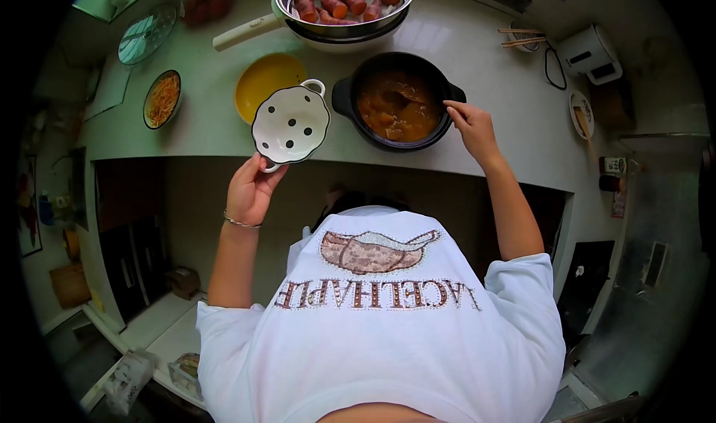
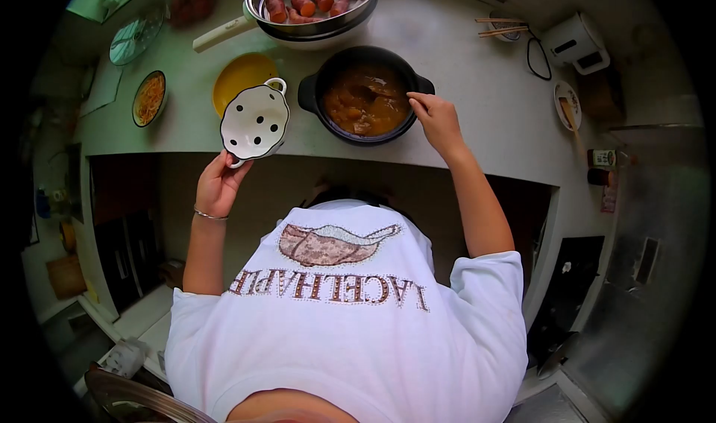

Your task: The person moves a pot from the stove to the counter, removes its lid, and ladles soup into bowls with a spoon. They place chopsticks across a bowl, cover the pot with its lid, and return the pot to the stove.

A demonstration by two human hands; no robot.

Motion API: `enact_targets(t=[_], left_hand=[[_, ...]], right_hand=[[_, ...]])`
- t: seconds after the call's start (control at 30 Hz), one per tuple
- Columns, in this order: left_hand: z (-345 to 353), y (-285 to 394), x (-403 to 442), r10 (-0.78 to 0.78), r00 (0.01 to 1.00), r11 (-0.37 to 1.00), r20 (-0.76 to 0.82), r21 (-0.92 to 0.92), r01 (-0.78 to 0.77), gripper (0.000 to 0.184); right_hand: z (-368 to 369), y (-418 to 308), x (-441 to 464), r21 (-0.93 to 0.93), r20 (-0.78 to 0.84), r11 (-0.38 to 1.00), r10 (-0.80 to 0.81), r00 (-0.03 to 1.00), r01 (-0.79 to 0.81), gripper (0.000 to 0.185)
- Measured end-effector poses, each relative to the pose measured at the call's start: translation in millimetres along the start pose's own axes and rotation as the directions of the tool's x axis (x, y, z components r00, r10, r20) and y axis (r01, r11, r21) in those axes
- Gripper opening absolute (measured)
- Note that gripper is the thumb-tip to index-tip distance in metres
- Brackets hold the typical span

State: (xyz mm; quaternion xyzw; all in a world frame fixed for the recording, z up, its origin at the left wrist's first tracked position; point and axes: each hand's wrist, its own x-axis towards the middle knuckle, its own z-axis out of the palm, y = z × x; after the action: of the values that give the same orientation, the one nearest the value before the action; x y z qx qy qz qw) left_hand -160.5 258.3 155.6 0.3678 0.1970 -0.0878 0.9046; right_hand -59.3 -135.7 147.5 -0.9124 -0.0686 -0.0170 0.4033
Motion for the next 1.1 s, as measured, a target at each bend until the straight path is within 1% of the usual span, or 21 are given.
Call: enact_targets(t=[0.03, 0.1, 0.13, 0.2, 0.23, 0.3, 0.33, 0.37, 0.4, 0.43, 0.5, 0.53, 0.57, 0.63, 0.67, 0.73, 0.77, 0.83, 0.97, 1.1], left_hand=[[5.2, -1.1, 2.2, -0.004, 1.0, 1.0, 0.001, 0.004, 0.004, 0.02], [15.9, -3.0, 7.0, -0.005, 1.0, 1.0, 0.005, 0.013, 0.005, 0.02], [21.5, -3.8, 9.7, -0.02, 0.999, 1.0, 0.03, 0.006, 0.02, 0.02], [34.5, -5.6, 15.1, -0.043, 0.997, 0.999, 0.059, 0.001, 0.043, 0.019], [39.5, -6.3, 17.6, -0.038, 0.997, 0.999, 0.064, 0.002, 0.038, 0.019], [47.4, -8.1, 21.7, -0.029, 0.997, 1.0, 0.074, -0.003, 0.03, 0.015], [51.2, -8.9, 23.2, -0.027, 0.997, 1.0, 0.076, -0.002, 0.028, 0.015], [54.0, -8.7, 24.4, -0.015, 0.998, 1.0, 0.067, -0.004, 0.015, 0.015], [56.3, -8.6, 25.7, -0.003, 0.998, 1.0, 0.057, -0.006, 0.004, 0.015], [56.6, -8.7, 27.3, -0.002, 0.998, 1.0, 0.059, -0.004, 0.003, 0.015], [55.4, -9.8, 30.5, 0.013, 0.998, 1.0, 0.057, -0.018, -0.012, 0.015], [55.6, -9.6, 31.2, 0.014, 0.998, 1.0, 0.058, -0.015, -0.013, 0.015], [55.7, -9.1, 31.5, 0.017, 0.998, 1.0, 0.056, -0.016, -0.016, 0.014], [55.5, -8.4, 32.6, 0.019, 0.998, 1.0, 0.056, -0.013, -0.018, 0.014], [54.4, -8.1, 33.2, 0.022, 0.998, 1.0, 0.06, -0.009, -0.022, 0.014], [54.0, -7.3, 35.8, 0.023, 0.997, 1.0, 0.073, 0.0, -0.023, 0.013], [53.6, -7.1, 37.2, 0.024, 0.997, 1.0, 0.079, 0.016, -0.025, 0.016], [54.8, -6.2, 38.7, 0.022, 0.996, 0.999, 0.088, 0.032, -0.025, 0.019], [61.0, -2.3, 41.9, 0.019, 0.996, 0.999, 0.09, 0.041, -0.023, 0.019], [64.1, 1.0, 45.3, 0.006, 0.996, 0.998, 0.087, 0.056, -0.011, 0.019]], right_hand=[[-3.5, -1.3, 0.2, 0.003, -0.005, 1.0, -0.002, 1.0, 0.002, 0.021], [-10.5, -3.8, -0.5, -0.116, -0.007, 0.993, -0.019, 1.0, 0.018, 0.021], [-11.6, -2.3, -2.1, -0.114, -0.013, 0.993, -0.021, 1.0, 0.019, 0.021], [-12.0, 4.8, -4.9, -0.252, 0.028, 0.961, -0.112, 0.993, 0.115, 0.019], [-10.5, 8.9, -6.5, -0.252, 0.024, 0.96, -0.117, 0.993, 0.119, 0.019], [-3.9, 19.6, -12.2, -0.045, -0.023, 0.996, -0.077, 0.997, 0.075, 0.019], [0.0, 24.0, -14.7, -0.044, -0.025, 0.996, -0.078, 0.997, 0.077, 0.019], [5.4, 26.7, -17.3, 0.149, 0.03, 0.985, 0.088, 0.996, -0.091, 0.019], [9.9, 28.7, -20.0, 0.326, 0.116, 0.908, 0.238, 0.964, -0.263, 0.02], [15.2, 29.5, -22.9, 0.328, 0.114, 0.908, 0.237, 0.965, -0.262, 0.02], [26.5, 24.7, -28.0, 0.499, 0.204, 0.764, 0.355, 0.913, -0.408, 0.022], [28.1, 18.2, -29.1, 0.538, 0.233, 0.701, 0.41, 0.882, -0.468, 0.021], [28.4, 15.4, -29.7, 0.542, 0.232, 0.699, 0.409, 0.882, -0.467, 0.021], [29.0, 12.8, -31.1, 0.636, 0.306, 0.557, 0.454, 0.837, -0.535, 0.019], [29.7, 12.6, -32.7, 0.639, 0.304, 0.554, 0.455, 0.837, -0.534, 0.019], [30.3, 13.4, -36.1, 0.706, 0.331, 0.449, 0.474, 0.816, -0.547, 0.017], [30.5, 13.7, -37.4, 0.709, 0.328, 0.448, 0.475, 0.817, -0.545, 0.017], [30.8, 13.5, -40.2, 0.749, 0.317, 0.403, 0.479, 0.819, -0.526, 0.015], [24.9, 10.3, -43.5, 0.77, 0.298, 0.398, 0.467, 0.833, -0.499, 0.013], [14.7, 7.8, -46.2, 0.807, 0.239, 0.377, 0.495, 0.835, -0.454, 0.012]])
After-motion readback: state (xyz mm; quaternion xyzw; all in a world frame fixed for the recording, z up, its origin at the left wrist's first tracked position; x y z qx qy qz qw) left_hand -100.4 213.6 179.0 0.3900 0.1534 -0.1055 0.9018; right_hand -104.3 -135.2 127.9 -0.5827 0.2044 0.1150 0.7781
